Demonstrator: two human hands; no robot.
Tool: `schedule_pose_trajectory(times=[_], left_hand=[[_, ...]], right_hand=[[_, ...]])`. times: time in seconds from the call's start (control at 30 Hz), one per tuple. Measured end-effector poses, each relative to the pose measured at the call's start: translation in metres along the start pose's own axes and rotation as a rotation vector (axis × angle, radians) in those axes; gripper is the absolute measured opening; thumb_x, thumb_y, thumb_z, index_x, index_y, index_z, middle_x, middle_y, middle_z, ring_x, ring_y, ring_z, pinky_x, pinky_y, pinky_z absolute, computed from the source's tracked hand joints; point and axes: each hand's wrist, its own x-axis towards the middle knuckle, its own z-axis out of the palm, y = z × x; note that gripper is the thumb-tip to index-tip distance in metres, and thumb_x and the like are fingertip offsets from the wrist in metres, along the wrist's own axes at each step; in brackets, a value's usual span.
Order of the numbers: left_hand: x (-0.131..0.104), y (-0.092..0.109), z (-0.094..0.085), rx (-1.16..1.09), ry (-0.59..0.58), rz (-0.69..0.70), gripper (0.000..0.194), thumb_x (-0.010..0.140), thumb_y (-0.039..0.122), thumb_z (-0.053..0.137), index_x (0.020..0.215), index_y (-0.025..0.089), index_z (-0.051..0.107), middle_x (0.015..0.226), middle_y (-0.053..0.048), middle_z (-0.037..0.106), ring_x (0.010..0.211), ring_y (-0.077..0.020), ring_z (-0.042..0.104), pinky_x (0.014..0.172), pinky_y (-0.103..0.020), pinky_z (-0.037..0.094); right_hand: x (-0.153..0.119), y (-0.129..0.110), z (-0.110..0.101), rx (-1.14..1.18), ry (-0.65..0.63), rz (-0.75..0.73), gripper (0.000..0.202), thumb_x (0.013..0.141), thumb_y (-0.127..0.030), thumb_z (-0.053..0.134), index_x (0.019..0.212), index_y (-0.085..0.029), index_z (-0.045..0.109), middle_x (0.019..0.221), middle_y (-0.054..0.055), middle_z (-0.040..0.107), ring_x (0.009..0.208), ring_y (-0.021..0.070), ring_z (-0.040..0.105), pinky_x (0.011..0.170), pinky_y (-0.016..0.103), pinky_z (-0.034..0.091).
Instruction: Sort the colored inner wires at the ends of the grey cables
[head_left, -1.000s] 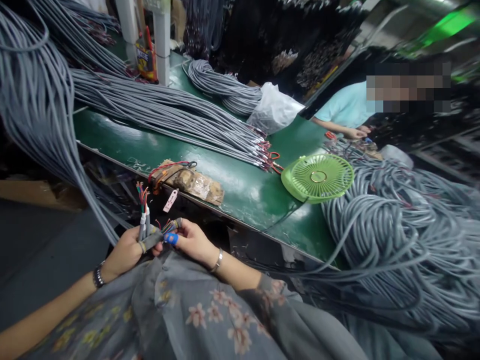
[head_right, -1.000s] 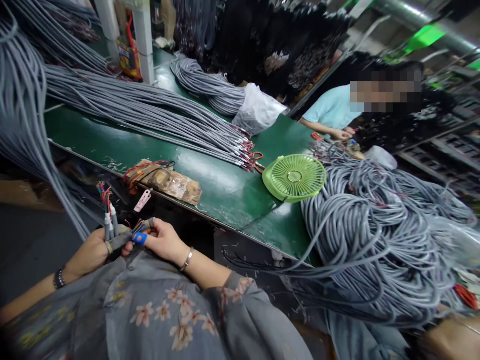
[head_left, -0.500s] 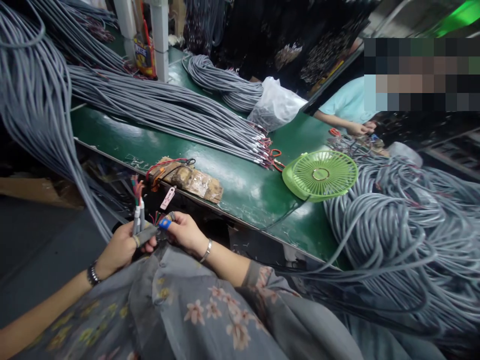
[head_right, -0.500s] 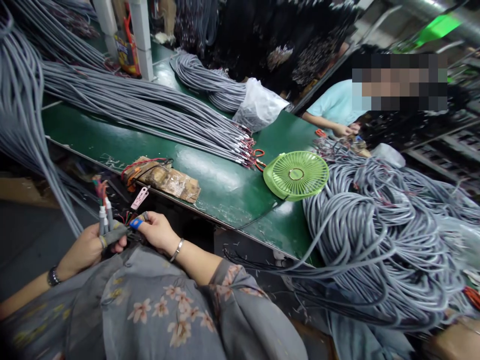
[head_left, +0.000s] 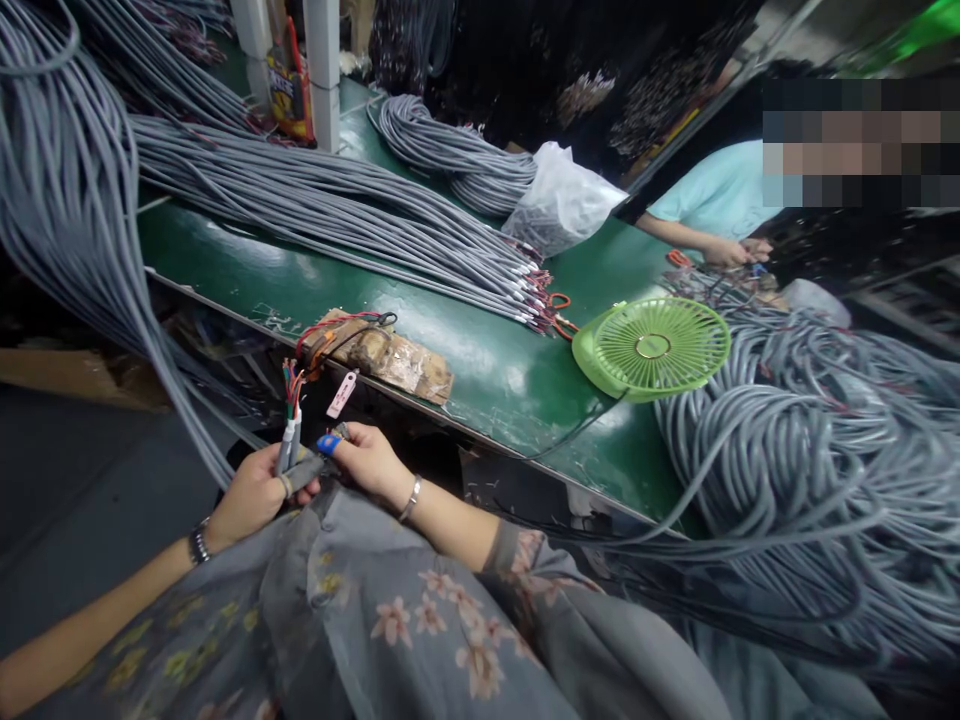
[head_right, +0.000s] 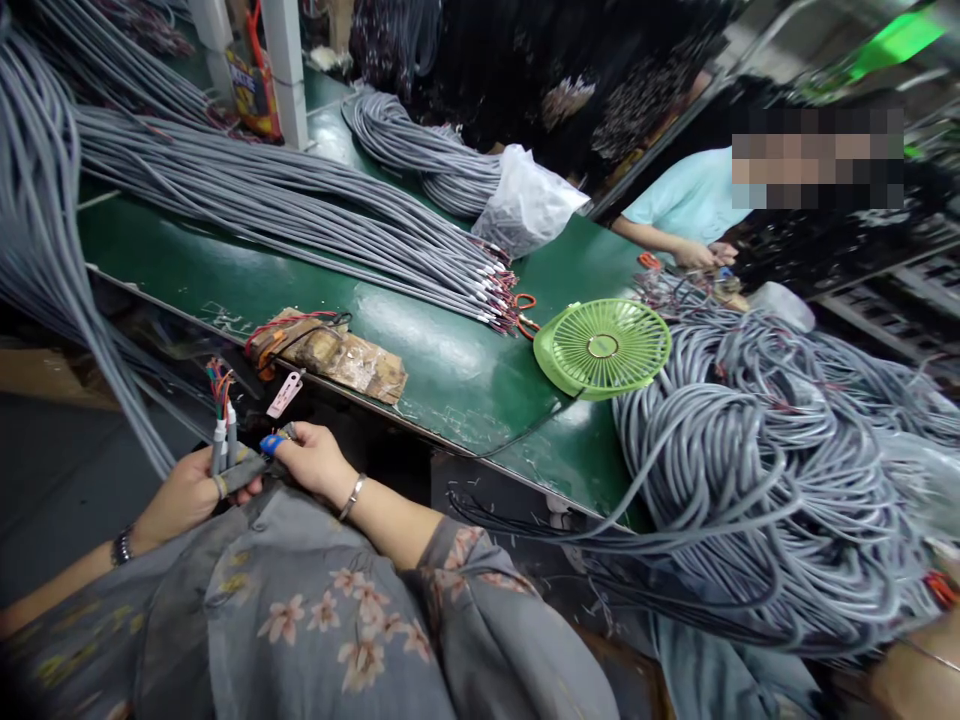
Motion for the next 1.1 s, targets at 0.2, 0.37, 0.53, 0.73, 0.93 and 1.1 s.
schedule_pose_trajectory(times=[0.2,0.37,0.53,0.73,0.93,1.1], left_hand=[[-0.006,0.001,-0.004,-0.03,0.019,0.006,0.026,0.058,0.041,0.078,0.061,0.019,0.064,0.053,0.0,0.068,0.05,-0.0139,0.057,0.053,-0.027,0.047],[-0.003,-0.002,-0.004,-0.085,0.033,-0.029,0.025,0.056,0.04,0.079,0.062,0.019,0.066,0.055,0.0,0.07,0.05,-0.0141,0.057,0.053,-0.026,0.045],[0.007,-0.004,-0.005,0.037,-0.136,-0.045,0.031,0.054,0.045,0.08,0.057,0.02,0.062,0.052,0.001,0.065,0.049,-0.015,0.052,0.05,-0.027,0.041],[0.01,-0.003,-0.007,0.045,-0.223,-0.109,0.041,0.053,0.053,0.083,0.052,0.019,0.06,0.047,0.003,0.058,0.045,-0.0114,0.046,0.047,-0.024,0.038],[0.005,-0.01,-0.007,-0.153,-0.097,-0.09,0.039,0.051,0.05,0.088,0.055,0.019,0.064,0.051,0.0,0.065,0.046,-0.0121,0.051,0.048,-0.023,0.042],[0.006,-0.008,-0.005,-0.143,-0.087,-0.061,0.034,0.05,0.045,0.089,0.052,0.019,0.067,0.049,-0.001,0.066,0.045,-0.012,0.052,0.047,-0.022,0.042]], right_hand=[[0.008,-0.004,-0.018,0.243,0.293,0.167,0.03,0.081,-0.041,0.07,0.069,-0.021,0.05,0.052,-0.009,0.044,0.042,0.006,0.033,0.042,0.02,0.032],[-0.002,-0.001,-0.018,0.216,-0.086,0.143,0.046,0.076,-0.062,0.075,0.079,-0.019,0.059,0.069,-0.004,0.058,0.05,0.0074,0.044,0.048,0.022,0.04],[-0.002,0.001,0.0,0.049,-0.094,-0.05,0.049,0.057,-0.052,0.091,0.069,-0.019,0.057,0.063,-0.006,0.053,0.059,0.0096,0.048,0.058,0.024,0.041],[0.009,0.002,-0.002,0.076,0.062,-0.062,0.05,0.058,-0.057,0.087,0.063,-0.019,0.055,0.056,-0.006,0.051,0.053,0.0086,0.042,0.052,0.024,0.037],[0.002,0.007,-0.016,0.309,0.073,0.069,0.054,0.064,-0.069,0.079,0.075,-0.02,0.058,0.063,-0.005,0.056,0.048,0.0069,0.039,0.046,0.023,0.037],[-0.006,0.002,-0.008,0.155,-0.128,-0.04,0.053,0.05,-0.055,0.092,0.073,-0.019,0.06,0.058,-0.007,0.054,0.051,0.0069,0.042,0.05,0.022,0.035]])
